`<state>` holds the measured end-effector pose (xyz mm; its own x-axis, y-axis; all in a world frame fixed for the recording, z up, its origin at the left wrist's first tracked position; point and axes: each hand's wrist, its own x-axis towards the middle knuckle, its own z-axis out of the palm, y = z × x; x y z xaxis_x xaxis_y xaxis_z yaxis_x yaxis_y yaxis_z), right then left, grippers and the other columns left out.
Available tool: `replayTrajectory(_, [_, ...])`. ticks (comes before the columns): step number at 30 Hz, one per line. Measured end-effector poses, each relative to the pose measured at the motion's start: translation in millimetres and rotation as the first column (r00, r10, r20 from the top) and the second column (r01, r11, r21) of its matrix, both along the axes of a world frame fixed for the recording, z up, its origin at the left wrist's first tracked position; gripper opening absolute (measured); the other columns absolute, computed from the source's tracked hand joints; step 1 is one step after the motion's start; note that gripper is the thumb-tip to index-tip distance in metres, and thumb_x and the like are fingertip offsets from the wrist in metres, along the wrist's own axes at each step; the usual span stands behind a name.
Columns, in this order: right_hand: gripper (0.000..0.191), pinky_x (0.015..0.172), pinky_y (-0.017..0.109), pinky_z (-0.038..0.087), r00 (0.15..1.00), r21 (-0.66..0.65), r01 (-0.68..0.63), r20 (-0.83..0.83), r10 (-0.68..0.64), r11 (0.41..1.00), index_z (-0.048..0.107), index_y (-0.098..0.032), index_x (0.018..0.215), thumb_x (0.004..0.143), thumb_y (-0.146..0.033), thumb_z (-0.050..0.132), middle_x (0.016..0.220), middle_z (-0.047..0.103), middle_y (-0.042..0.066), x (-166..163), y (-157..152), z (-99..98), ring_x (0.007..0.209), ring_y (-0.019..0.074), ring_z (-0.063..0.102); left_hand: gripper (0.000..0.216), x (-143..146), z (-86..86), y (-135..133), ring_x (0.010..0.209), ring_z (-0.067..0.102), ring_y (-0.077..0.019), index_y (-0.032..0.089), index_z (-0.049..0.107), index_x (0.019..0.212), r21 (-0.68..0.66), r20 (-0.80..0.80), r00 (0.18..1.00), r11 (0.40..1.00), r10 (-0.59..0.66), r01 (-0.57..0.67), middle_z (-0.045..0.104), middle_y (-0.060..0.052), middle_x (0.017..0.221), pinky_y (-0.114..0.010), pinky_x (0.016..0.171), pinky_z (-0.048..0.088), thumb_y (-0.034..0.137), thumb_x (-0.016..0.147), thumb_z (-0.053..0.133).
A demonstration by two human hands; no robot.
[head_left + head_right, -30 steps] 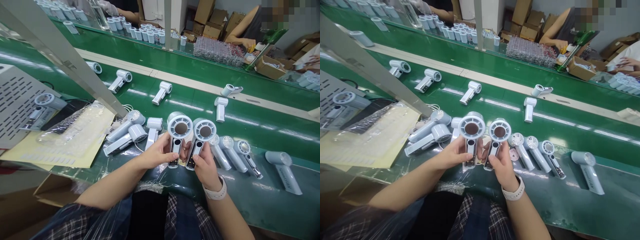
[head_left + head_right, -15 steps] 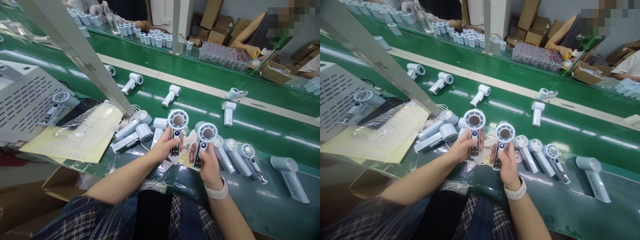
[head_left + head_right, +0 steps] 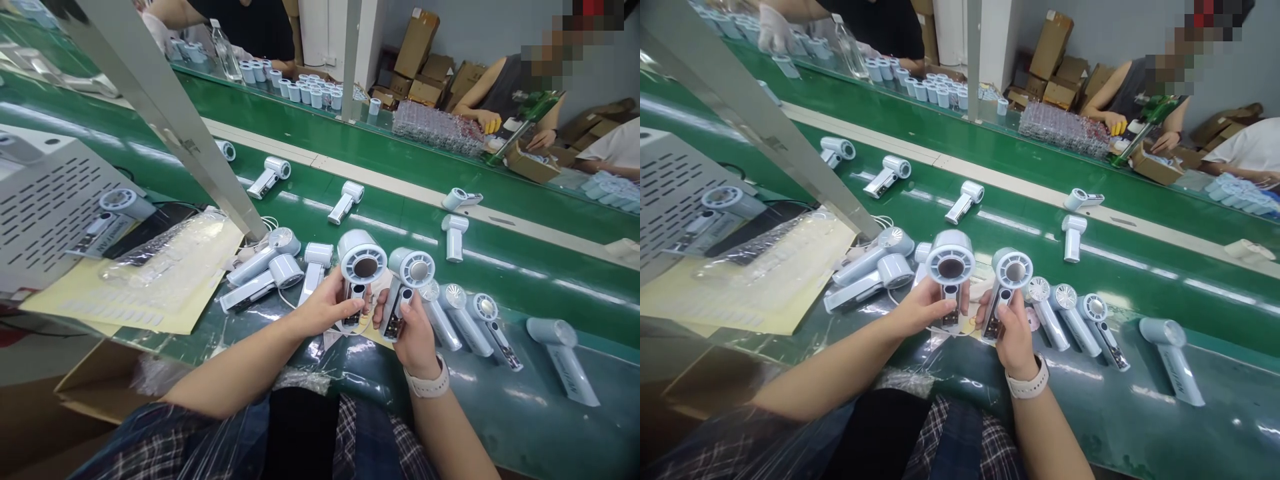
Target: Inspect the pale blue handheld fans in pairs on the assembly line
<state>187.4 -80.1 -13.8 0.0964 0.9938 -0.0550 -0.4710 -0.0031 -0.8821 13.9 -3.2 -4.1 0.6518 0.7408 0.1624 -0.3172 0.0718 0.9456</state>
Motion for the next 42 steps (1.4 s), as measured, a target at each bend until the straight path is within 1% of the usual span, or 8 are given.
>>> replayTrajectory(5, [0.021,0.054,0.032,0.051,0.995,-0.029,-0.052,-0.081,0.05,0.998,0.062,-0.022,0.102,0.093,-0.042,0.061,0.084,0.067,0.003,2,0,0.7,0.059,0.0174,0.059,0.039,2,-2.5,1,0.069,0.059,-0.0135,0.017,0.051,0.101,-0.066,0.012,0.998,0.996,0.066,-0.065,0.06,-0.002,0.086,-0.026,0.063,0.047,0.045,0.085,0.074])
replayTrajectory(11, [0.022,0.049,0.03,0.049,0.995,-0.046,-0.04,-0.097,0.036,0.998,0.065,-0.022,0.1,0.091,-0.042,0.065,0.083,0.068,0.003,2,1,1.3,0.054,0.0159,0.058,0.032,1,-3.0,1,0.087,0.065,-0.0217,0.018,0.053,0.104,-0.059,-0.126,0.987,0.992,0.103,-0.111,0.066,-0.006,0.094,-0.036,0.081,0.052,0.038,0.088,0.071])
replayTrajectory(16, [0.041,0.047,0.033,0.048,0.994,-0.057,-0.052,-0.1,0.046,0.997,0.065,-0.023,0.1,0.092,-0.063,0.058,0.074,0.069,0.003,3,2,-1.2,0.048,0.0173,0.055,0.059,2,-2.5,0,0.113,0.062,-0.0298,0.019,0.048,0.117,0.012,-0.282,0.913,0.953,0.295,-0.304,0.065,-0.01,0.118,-0.042,0.095,0.05,0.039,0.075,0.084])
replayTrajectory(22, [0.052,0.079,0.05,0.06,0.992,-0.12,-0.083,-0.103,0.071,0.989,0.071,-0.022,0.116,0.089,-0.065,0.064,0.118,0.074,0.013,4,0,3.8,0.104,0.0342,0.07,0.05,0,-9.5,-5,0.074,0.071,-0.0238,0.023,0.041,0.113,-0.218,0.032,0.996,0.973,0.084,-0.075,0.071,-0.006,0.095,-0.035,0.065,0.055,0.062,0.089,0.06])
replayTrajectory(31, [0.034,0.077,0.044,0.06,0.989,-0.123,0.126,-0.065,-0.135,0.984,0.074,-0.025,0.102,0.085,-0.054,0.075,0.101,0.076,0.007,8,-5,3.7,0.086,0.0274,0.07,0.049,-9,3.1,-8,0.087,0.072,-0.0222,0.024,0.047,0.125,-0.216,0.153,0.988,0.974,-0.035,0.068,0.07,-0.009,0.108,-0.034,0.075,0.057,0.047,0.089,0.071])
replayTrajectory(34, [0.028,0.08,0.042,0.059,0.983,-0.153,0.102,-0.136,-0.123,0.983,0.074,-0.024,0.096,0.087,-0.05,0.068,0.092,0.073,0.006,8,1,7.4,0.084,0.025,0.067,0.061,-5,10.7,-5,0.092,0.07,-0.0233,0.019,0.054,0.124,-0.292,0.155,0.985,0.949,-0.079,0.122,0.069,-0.01,0.107,-0.032,0.075,0.056,0.04,0.076,0.085])
replayTrajectory(37, [0.031,0.067,0.038,0.056,0.982,-0.196,0.02,-0.182,-0.056,0.98,0.072,-0.021,0.083,0.086,-0.051,0.062,0.078,0.067,0.005,7,4,8.9,0.069,0.0217,0.061,0.053,-2,11.6,-3,0.082,0.067,-0.0179,0.016,0.06,0.108,-0.365,0.152,0.984,0.921,-0.089,0.139,0.067,-0.005,0.094,-0.028,0.071,0.053,0.033,0.068,0.091])
replayTrajectory(42, [0.036,0.059,0.036,0.051,0.982,-0.194,-0.008,-0.185,-0.029,0.981,0.067,-0.02,0.081,0.089,-0.053,0.054,0.074,0.067,0.005,2,4,3.1,0.056,0.0183,0.056,0.042,-2,3.6,1,0.077,0.067,-0.0169,0.016,0.06,0.107,-0.495,0.095,0.995,0.868,0.002,0.046,0.069,-0.006,0.094,-0.03,0.073,0.053,0.029,0.075,0.082])
